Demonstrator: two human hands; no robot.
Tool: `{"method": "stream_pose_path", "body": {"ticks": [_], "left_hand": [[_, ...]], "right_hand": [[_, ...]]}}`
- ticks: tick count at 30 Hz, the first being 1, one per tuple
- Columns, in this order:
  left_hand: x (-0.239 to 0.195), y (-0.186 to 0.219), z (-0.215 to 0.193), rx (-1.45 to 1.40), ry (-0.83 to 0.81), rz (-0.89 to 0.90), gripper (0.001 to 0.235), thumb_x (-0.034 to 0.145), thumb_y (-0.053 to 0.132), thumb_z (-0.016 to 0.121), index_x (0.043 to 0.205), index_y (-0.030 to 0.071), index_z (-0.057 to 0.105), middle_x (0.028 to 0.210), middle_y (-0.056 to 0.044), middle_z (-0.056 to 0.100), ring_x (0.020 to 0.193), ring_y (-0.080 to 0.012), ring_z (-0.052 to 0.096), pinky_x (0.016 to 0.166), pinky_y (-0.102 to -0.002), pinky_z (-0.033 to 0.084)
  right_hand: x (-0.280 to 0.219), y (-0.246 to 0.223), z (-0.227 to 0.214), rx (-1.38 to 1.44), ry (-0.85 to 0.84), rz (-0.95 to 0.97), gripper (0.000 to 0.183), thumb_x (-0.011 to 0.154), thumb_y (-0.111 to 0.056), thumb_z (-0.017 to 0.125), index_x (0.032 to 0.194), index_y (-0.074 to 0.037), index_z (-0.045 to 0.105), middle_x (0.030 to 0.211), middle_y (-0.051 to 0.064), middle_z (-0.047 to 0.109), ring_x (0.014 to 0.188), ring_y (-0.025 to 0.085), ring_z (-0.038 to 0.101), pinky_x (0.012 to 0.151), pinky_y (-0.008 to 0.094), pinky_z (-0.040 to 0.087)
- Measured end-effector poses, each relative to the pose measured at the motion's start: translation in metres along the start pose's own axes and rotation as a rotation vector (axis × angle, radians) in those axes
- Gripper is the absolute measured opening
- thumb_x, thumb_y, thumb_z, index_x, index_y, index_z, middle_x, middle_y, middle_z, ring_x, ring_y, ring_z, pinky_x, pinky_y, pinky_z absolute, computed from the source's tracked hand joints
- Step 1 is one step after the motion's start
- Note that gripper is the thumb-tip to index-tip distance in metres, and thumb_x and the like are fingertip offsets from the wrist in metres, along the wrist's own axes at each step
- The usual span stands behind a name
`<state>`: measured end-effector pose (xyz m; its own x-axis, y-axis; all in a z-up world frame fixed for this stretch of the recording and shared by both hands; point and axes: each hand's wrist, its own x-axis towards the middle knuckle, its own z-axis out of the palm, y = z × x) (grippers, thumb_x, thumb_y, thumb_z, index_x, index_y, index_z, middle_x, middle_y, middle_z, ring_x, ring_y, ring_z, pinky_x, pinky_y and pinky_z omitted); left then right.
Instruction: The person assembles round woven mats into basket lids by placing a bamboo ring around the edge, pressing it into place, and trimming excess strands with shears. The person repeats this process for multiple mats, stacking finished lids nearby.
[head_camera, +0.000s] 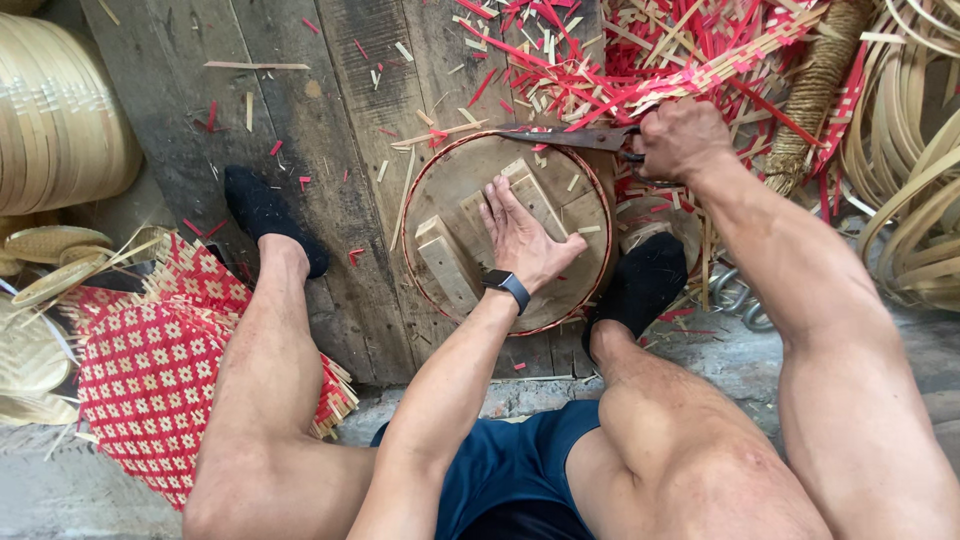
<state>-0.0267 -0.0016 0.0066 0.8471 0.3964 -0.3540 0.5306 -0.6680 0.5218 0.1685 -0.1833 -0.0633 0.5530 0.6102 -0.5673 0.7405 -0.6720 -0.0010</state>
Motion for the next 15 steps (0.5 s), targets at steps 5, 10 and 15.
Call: {"method": "stream_pose_path", "body": {"ticks": [5, 10, 15], "left_hand": [[-0.005, -0.001, 0.005, 0.013, -0.012, 0.038, 0.140, 0.061, 0.044, 0.086, 0.153, -0.011, -0.005, 0.160, -0.036, 0.020, 0.154, -0.0504, 0.013, 0.128, -0.055, 0.003], [-0.002, -0.001, 0.003, 0.027, -0.021, 0.043, 0.140, 0.062, 0.042, 0.086, 0.153, -0.012, -0.006, 0.160, -0.036, 0.020, 0.154, -0.0507, 0.012, 0.127, -0.056, 0.002], [-0.001, 0.002, -0.002, 0.037, -0.050, 0.048, 0.140, 0.063, 0.045, 0.087, 0.153, -0.010, -0.005, 0.160, -0.036, 0.020, 0.154, -0.0498, 0.012, 0.127, -0.055, 0.004]], "right_hand": [[-0.003, 0.011, 0.009, 0.046, 0.149, -0.009, 0.039, 0.086, -0.049, 0.069, 0.092, -0.010, 0.074, 0.082, 0.011, 0.066, 0.076, 0.022, 0.064, 0.066, 0.037, 0.057], [0.008, -0.011, 0.002, -0.072, 0.235, -0.013, 0.054, 0.083, -0.060, 0.069, 0.085, -0.006, 0.071, 0.078, 0.007, 0.062, 0.073, 0.018, 0.062, 0.064, 0.034, 0.056], [0.022, -0.014, 0.003, 0.045, 0.067, 0.017, 0.035, 0.104, -0.036, 0.055, 0.085, -0.010, 0.067, 0.066, 0.006, 0.055, 0.061, 0.017, 0.062, 0.050, 0.035, 0.051]]}}
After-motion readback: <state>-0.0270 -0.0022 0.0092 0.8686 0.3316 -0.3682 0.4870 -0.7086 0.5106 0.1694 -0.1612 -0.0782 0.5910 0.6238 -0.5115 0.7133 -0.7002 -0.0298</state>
